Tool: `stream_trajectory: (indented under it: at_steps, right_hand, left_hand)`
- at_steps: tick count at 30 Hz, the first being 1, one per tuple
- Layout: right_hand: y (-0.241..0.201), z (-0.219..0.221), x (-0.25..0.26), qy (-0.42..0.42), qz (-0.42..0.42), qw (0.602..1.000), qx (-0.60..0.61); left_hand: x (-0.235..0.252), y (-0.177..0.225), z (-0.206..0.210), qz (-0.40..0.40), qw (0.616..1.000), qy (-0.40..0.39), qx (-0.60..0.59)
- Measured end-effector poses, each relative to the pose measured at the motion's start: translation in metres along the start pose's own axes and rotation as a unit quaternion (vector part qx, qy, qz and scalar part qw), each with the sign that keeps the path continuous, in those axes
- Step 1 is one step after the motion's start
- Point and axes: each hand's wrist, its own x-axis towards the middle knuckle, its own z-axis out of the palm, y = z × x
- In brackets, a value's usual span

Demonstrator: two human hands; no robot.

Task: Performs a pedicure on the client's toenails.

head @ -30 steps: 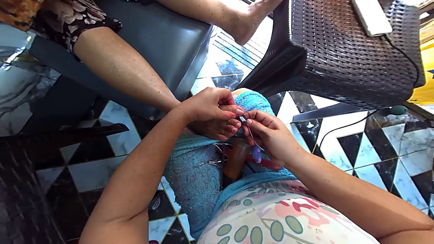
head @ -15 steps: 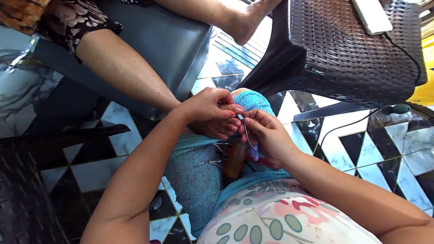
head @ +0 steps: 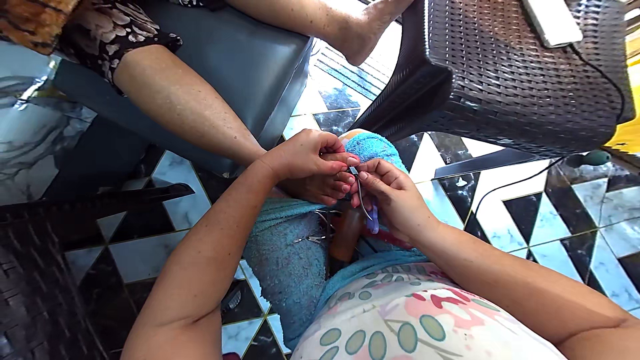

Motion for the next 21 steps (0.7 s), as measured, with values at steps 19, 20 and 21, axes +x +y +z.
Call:
stream_trajectory:
  at_steps: [19, 20, 21]
  right_hand:
    - [-0.018, -0.008, 0.006, -0.059, -0.151, 0.985, -0.067]
    - [-0.023, -0.007, 0.013, -0.085, -0.19, 0.975, -0.078]
    - [-0.03, -0.005, 0.023, -0.113, -0.214, 0.966, -0.09]
  left_hand:
    - [-0.004, 0.0, 0.002, -0.013, 0.999, 0.013, -0.04]
    - [-0.004, 0.002, 0.002, -0.018, 0.999, 0.008, -0.048]
    - [-0.005, 0.004, 0.001, -0.025, 0.998, 0.003, -0.059]
